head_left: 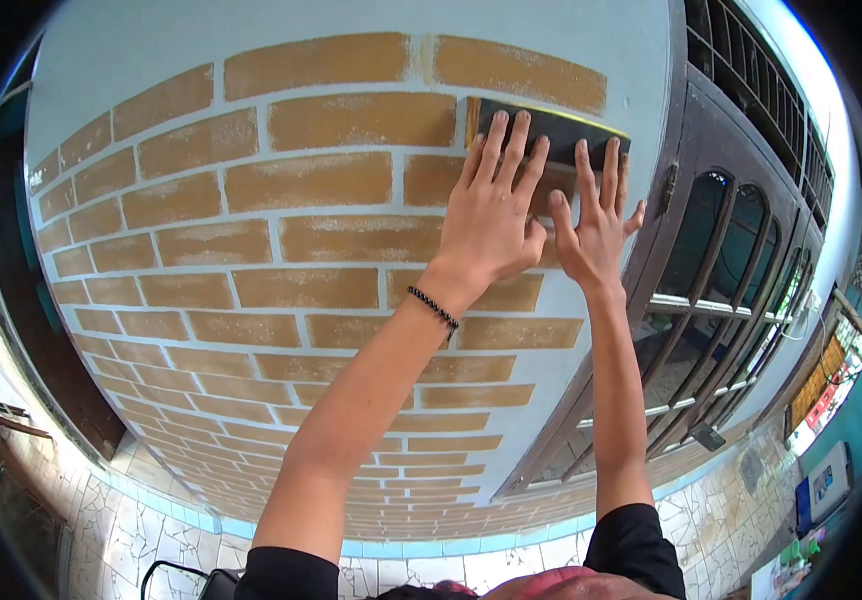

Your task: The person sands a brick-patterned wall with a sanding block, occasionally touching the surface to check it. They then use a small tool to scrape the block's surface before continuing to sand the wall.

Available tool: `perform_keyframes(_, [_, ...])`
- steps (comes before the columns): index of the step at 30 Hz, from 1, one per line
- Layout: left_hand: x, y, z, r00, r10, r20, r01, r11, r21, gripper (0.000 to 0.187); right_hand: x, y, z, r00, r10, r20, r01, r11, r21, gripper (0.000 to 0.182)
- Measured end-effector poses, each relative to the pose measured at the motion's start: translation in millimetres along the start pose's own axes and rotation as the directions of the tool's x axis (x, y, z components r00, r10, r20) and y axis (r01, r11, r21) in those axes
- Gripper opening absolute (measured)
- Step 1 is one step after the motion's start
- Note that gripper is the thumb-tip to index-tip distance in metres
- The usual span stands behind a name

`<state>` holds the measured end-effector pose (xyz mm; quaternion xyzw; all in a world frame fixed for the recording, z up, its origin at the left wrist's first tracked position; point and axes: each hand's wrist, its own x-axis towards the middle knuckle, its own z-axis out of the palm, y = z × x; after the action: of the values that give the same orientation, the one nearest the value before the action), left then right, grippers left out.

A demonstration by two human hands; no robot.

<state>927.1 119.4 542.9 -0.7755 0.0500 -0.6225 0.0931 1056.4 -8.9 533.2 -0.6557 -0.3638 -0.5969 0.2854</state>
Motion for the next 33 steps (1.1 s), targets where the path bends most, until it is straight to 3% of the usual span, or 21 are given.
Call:
perform_keyframes(19, [6.7,1.2,2.8,1.000,-0.007,-0.023,0.007,0.999,0.034,0.085,7.5,-2.1,0.4,0.999,0.038,0.010,-0.038,0.999,0.014,0.069])
perform_keyframes(33, [2.3,-2.2,15.0,0.998,0.025,-0.049,-0.021,0.996,0.086,0.086,4.9,12.5,13.4,0.999,-0.030,-0.044,0.033,0.996,0.082,0.071])
